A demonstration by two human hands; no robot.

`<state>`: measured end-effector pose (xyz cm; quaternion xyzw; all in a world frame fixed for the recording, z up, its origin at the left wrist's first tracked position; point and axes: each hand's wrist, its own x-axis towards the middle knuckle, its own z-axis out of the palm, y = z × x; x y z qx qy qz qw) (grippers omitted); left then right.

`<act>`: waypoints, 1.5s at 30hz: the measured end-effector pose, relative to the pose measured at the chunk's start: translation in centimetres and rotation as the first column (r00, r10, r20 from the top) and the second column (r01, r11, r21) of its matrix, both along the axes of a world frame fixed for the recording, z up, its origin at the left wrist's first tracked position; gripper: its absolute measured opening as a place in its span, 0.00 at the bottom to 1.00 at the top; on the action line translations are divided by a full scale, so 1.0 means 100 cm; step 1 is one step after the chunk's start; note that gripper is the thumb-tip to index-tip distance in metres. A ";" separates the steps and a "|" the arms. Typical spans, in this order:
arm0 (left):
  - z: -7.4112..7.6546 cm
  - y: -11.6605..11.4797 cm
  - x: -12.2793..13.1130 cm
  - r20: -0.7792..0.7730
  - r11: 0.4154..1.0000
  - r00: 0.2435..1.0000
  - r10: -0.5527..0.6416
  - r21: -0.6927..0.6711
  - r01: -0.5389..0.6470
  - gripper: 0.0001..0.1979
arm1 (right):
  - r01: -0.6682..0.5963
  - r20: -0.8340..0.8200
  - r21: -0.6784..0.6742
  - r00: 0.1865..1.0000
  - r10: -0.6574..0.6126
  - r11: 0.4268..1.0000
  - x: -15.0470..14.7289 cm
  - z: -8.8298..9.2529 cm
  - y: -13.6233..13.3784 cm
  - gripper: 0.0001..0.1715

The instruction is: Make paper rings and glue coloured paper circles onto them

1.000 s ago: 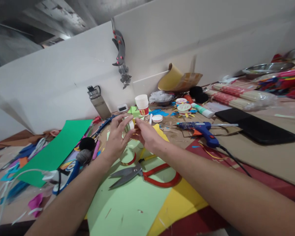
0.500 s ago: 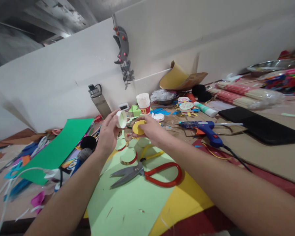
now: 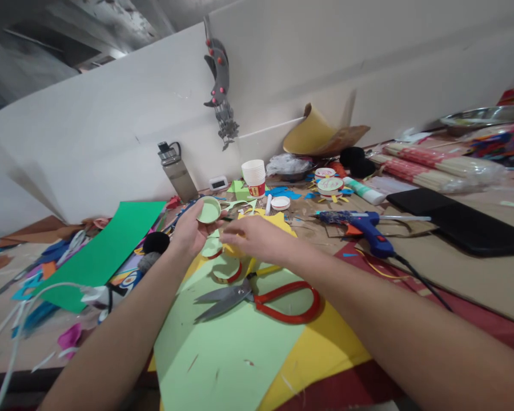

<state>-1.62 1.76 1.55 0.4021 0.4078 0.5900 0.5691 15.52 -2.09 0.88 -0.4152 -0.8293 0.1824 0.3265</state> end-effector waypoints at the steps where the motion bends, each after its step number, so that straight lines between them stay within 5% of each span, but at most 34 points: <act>1: -0.002 0.002 -0.002 -0.036 1.000 0.999 0.014 0.011 -0.014 0.11 | 0.024 0.007 -0.025 1.000 -0.023 0.999 0.005 0.004 0.001 0.15; 6: -0.008 0.005 -0.005 -0.205 0.996 0.975 0.086 0.044 -0.079 0.05 | 0.356 0.293 -0.022 0.896 -0.335 0.934 0.026 0.008 0.013 0.07; 11: -0.009 0.003 -0.003 -0.231 0.994 0.970 0.077 0.092 -0.057 0.03 | 0.359 0.442 -0.133 0.856 -0.269 0.924 0.020 -0.008 0.013 0.13; 16: -0.007 0.001 -0.001 -0.249 0.995 0.966 0.066 0.085 -0.046 0.04 | 0.359 0.384 -0.163 0.881 -0.276 0.919 0.020 -0.013 0.018 0.19; 20: -0.009 0.003 -0.001 -0.255 0.996 0.965 0.065 0.075 -0.047 0.05 | 0.348 0.322 -0.200 0.906 -0.274 0.916 0.033 -0.006 0.028 0.02; 25: -0.007 0.001 0.000 -0.257 0.998 0.965 0.054 0.057 -0.041 0.06 | 0.382 0.258 -0.232 0.911 -0.323 0.894 0.045 0.003 0.036 0.09; 28: -0.004 -0.003 0.001 -0.290 0.999 0.956 0.048 0.036 -0.040 0.07 | 0.465 0.232 -0.230 0.879 -0.416 0.855 0.050 0.008 0.037 0.11; 35: -0.007 -0.001 -0.001 -0.373 0.998 0.926 0.051 0.041 -0.038 0.14 | 0.657 0.230 0.019 0.730 -0.643 0.753 0.062 0.012 0.040 0.18; 45: -0.012 0.004 -0.001 -0.325 0.997 0.943 0.070 0.007 -0.072 0.17 | 0.610 0.246 -0.066 0.777 -0.579 0.790 0.052 -0.005 0.052 0.17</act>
